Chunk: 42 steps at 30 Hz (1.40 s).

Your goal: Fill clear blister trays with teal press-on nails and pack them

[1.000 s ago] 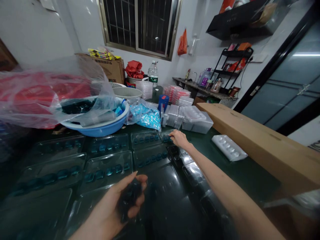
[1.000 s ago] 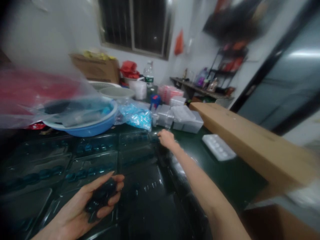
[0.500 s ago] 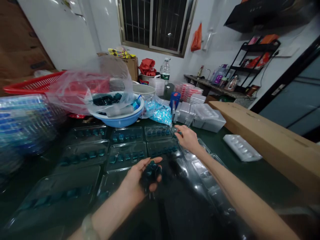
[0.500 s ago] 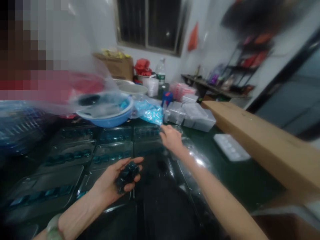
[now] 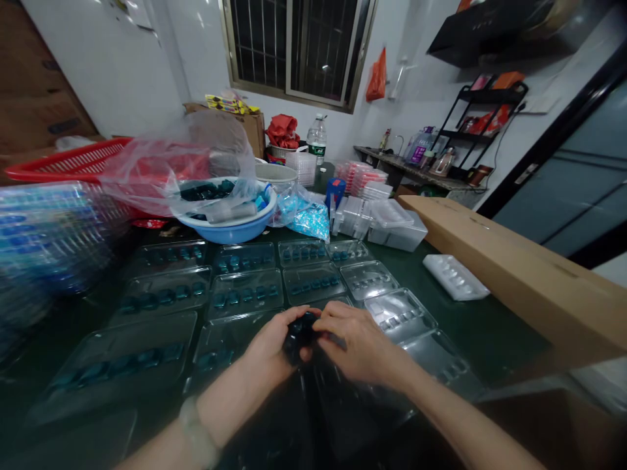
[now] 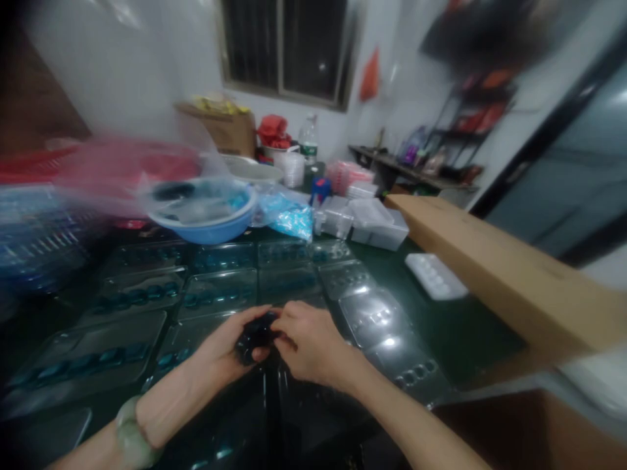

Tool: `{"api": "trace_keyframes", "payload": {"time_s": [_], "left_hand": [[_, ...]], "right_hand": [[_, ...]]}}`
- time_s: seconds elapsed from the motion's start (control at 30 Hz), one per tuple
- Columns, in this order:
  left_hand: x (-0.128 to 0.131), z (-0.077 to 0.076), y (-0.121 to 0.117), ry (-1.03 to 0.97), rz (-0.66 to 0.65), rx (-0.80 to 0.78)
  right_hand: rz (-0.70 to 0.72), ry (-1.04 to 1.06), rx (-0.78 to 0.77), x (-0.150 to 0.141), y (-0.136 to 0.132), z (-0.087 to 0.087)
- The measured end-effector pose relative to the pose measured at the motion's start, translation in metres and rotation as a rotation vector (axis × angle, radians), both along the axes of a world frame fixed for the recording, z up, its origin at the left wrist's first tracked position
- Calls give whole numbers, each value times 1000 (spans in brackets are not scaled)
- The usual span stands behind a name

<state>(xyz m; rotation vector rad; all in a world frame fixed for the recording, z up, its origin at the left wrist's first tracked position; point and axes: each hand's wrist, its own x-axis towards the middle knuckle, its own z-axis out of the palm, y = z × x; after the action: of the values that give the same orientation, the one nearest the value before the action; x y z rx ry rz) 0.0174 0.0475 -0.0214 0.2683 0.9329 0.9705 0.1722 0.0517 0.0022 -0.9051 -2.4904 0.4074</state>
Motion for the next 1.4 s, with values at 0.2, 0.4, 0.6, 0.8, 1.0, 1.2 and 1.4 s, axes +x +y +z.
{"api": "trace_keyframes", "payload": {"time_s": [0.2,0.4,0.6,0.8,1.0,1.2,1.4], "left_hand": [[4,6,-4,22,-114,76],[-3,10,-13,134,-188,261],[-7,8,-15,49,-291,300],[-6,-1,-3,-78,-223,52],[4,0,11,-80,-229,-18],[1,0,20,-40,-203,24],[-14,1,22,54,-121,64]], "right_hand": [[-19,308,-394,5,4,2],[-90,519,-830,14,15,-2],[-130,584,-1064,6,16,-12],[-147,508,-456,4,7,-10],[-179,357,-181,13,21,-18],[-501,98,-14,52,135,-29],[-556,-110,-30,68,229,-54]]}}
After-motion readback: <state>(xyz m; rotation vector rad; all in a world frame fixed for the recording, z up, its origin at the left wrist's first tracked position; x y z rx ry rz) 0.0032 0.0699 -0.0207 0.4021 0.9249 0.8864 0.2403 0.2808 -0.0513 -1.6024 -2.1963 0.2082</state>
